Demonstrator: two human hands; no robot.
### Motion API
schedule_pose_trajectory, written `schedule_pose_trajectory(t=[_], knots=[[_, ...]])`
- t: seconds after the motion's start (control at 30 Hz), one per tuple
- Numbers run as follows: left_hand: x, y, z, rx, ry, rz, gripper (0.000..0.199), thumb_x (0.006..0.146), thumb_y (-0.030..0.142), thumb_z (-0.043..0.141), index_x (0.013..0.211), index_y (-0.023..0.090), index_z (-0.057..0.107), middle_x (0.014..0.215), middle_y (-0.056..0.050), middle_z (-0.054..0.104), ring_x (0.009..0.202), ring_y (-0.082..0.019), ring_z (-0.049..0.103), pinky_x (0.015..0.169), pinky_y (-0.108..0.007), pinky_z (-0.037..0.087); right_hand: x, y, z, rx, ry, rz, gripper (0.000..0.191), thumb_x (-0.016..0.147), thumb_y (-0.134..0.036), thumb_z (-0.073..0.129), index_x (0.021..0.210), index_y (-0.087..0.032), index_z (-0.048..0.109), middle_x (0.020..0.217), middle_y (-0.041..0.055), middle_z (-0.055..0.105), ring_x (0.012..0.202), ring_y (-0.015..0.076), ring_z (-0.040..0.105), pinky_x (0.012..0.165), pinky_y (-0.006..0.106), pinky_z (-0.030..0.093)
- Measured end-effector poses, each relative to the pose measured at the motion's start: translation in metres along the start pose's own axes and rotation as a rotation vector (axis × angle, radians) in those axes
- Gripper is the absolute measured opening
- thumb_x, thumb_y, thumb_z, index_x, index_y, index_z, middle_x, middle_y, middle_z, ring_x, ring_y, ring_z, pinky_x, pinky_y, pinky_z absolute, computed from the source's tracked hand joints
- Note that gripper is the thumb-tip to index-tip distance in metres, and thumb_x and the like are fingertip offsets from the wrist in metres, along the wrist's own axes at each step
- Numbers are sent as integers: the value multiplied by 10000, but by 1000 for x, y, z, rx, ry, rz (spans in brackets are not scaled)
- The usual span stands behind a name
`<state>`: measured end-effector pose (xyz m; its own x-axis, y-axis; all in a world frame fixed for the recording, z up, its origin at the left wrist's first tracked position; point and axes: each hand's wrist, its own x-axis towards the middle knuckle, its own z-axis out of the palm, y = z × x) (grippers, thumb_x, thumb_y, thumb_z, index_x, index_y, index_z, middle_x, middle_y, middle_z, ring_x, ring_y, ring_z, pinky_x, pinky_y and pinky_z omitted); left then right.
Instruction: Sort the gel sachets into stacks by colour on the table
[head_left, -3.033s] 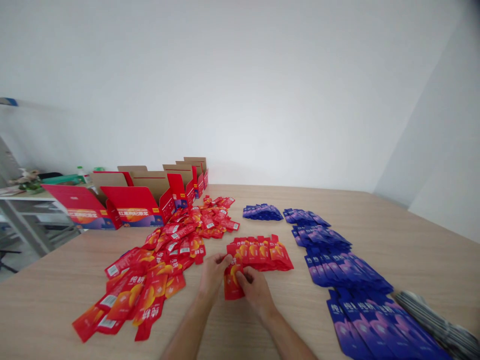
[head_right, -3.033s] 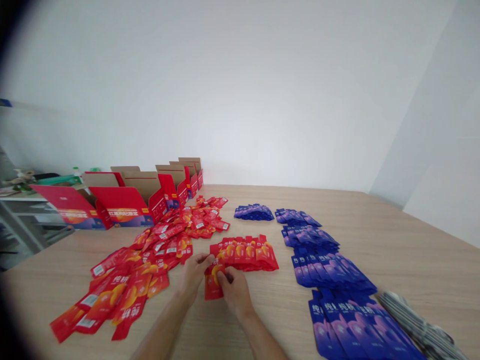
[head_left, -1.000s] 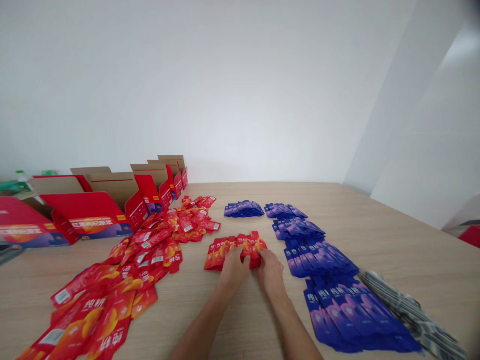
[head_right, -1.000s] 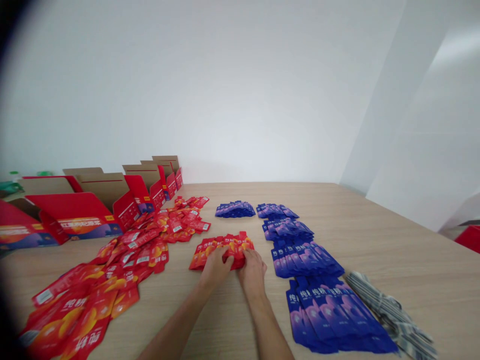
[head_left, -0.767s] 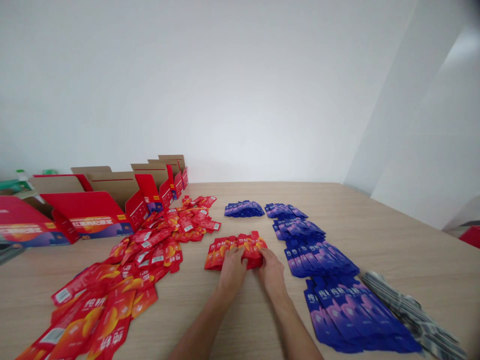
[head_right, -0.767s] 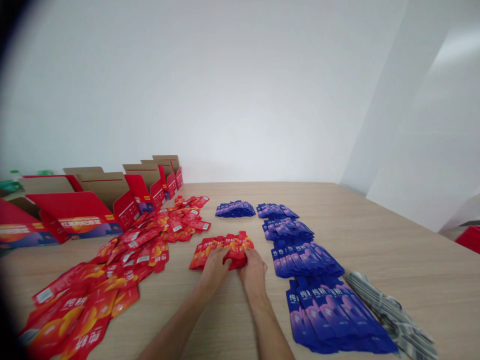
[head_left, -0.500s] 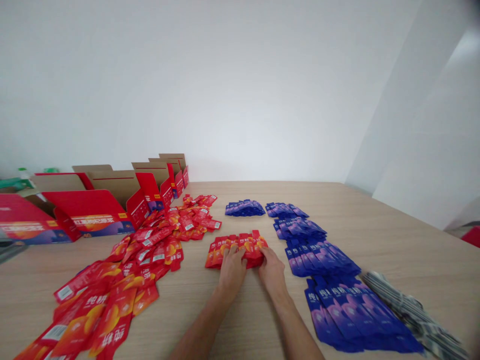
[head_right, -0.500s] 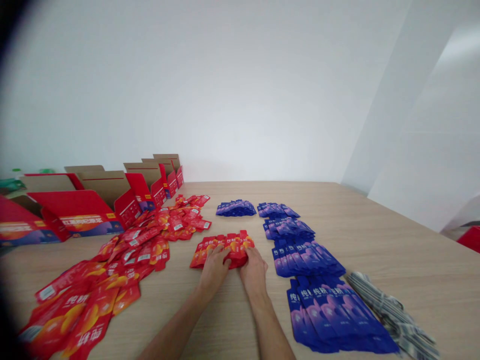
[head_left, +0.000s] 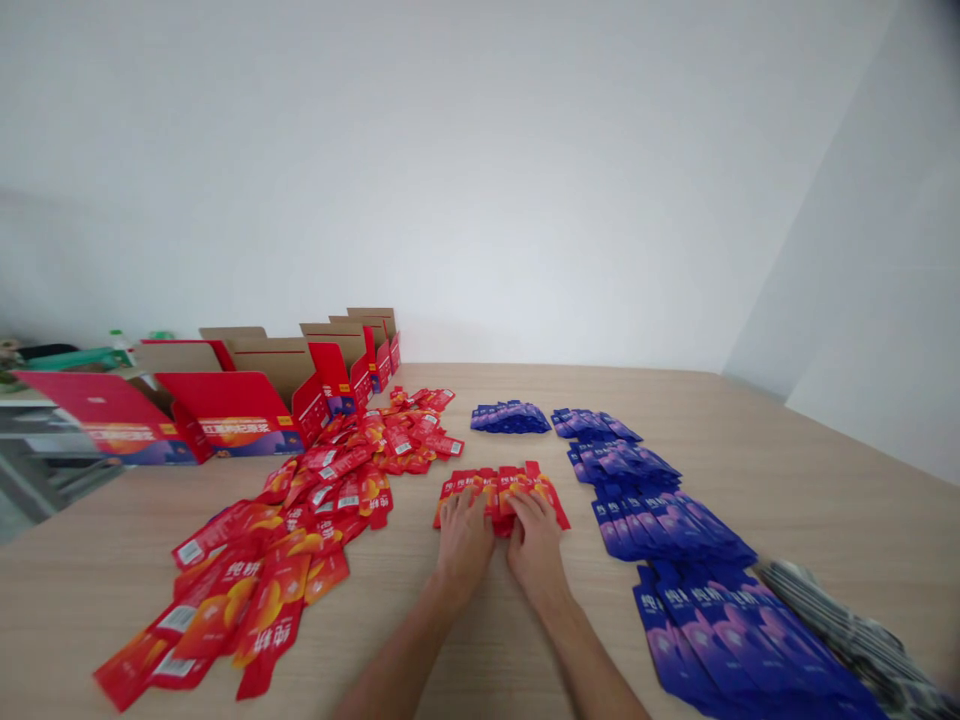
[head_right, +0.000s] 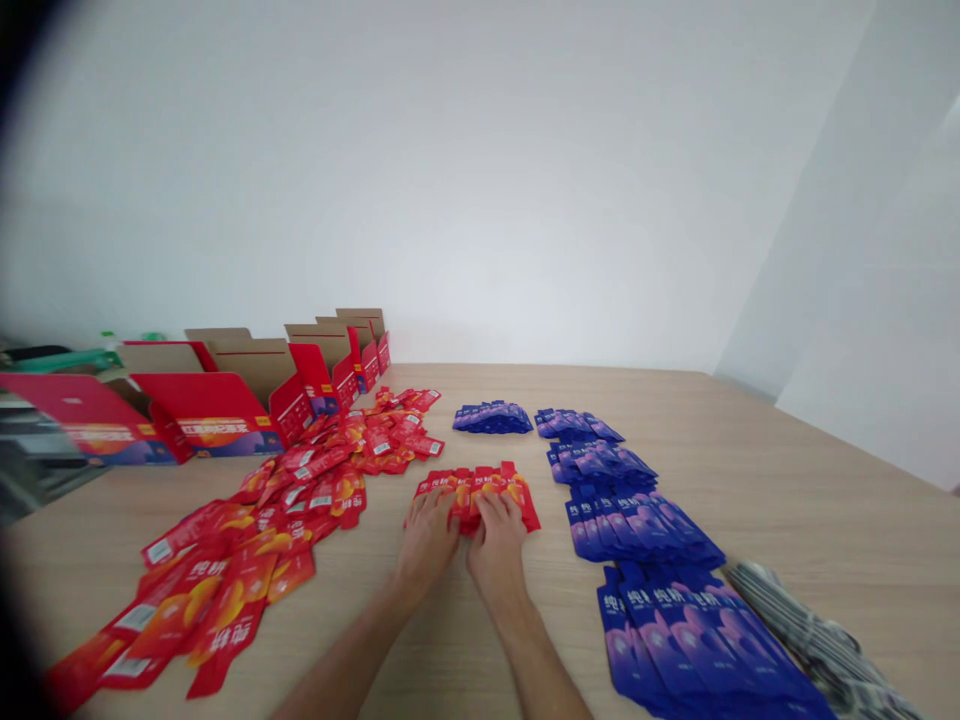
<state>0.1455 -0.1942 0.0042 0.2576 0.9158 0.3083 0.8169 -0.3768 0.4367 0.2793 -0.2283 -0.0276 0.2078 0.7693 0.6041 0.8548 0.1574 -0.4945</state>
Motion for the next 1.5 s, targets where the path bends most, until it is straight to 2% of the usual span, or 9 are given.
schedule_pose_trajectory(t=[0.13,0.37,0.47,0.57,0.7,0.93,1.17,1.33,1.5], knots=[[-6,-29,-15,104,32,-97,432,861,139,452,1266,192,594,1326,-126,563,1223,-259,473,1036,-374,335,-7,-24,8,8,-60,-63,458,813,-86,434,1167,-204,699,1279,71,645,1253,298,463,1071,505,369],[-13,-89,-39,295,63,-366,432,877,252,457,1288,168,560,1330,-181,528,1188,-317,491,930,-407,381,-15,-52,22,18,-141,-92,498,781,-40,426,1162,-205,701,1301,76,628,1294,319,421,1060,525,361],[-14,-106,-45,333,107,-485,469,890,333,456,1321,161,526,1265,-194,546,1135,-327,516,895,-417,382,-17,-61,26,37,-181,-108,536,750,-20,435,1174,-223,693,1320,69,611,1315,308,407,1069,515,355],[-15,-117,-50,347,130,-602,498,902,405,445,1355,210,507,1165,-174,576,1086,-340,535,865,-433,380,-20,-63,28,50,-191,-125,552,738,-13,440,1184,-224,688,1331,73,598,1324,307,399,1077,521,346],[-16,-123,-53,370,108,-645,465,903,448,445,1304,248,569,1115,-167,594,1091,-367,528,865,-458,358,-21,-61,29,48,-186,-128,533,743,-17,443,1170,-213,695,1325,84,599,1311,321,405,1070,539,346],[-15,-129,-45,334,42,-554,364,903,273,435,1205,202,625,1102,-151,649,1088,-324,546,852,-415,347,-22,-57,33,78,-179,-124,489,761,-29,445,1136,-201,708,1319,102,603,1284,316,424,1067,540,347],[-11,-124,-36,396,145,-576,413,899,396,464,1155,94,579,1057,-193,658,1053,-350,564,866,-436,337,-22,-54,34,119,-166,-111,448,768,-40,470,1097,-208,724,1304,103,617,1260,302,449,1059,518,361],[-7,-122,-35,367,144,-567,331,882,287,472,1137,99,567,1034,-180,664,1035,-328,575,846,-411,345,-23,-53,34,123,-149,-121,440,762,-33,470,1082,-194,724,1284,111,627,1242,303,458,1055,521,366],[-8,-120,-43,283,314,-494,290,855,182,467,1123,172,579,1012,-123,637,990,-291,569,798,-373,368,-22,-56,32,114,-158,-112,441,771,-35,456,1069,-207,733,1267,101,638,1221,311,476,1033,524,385]])
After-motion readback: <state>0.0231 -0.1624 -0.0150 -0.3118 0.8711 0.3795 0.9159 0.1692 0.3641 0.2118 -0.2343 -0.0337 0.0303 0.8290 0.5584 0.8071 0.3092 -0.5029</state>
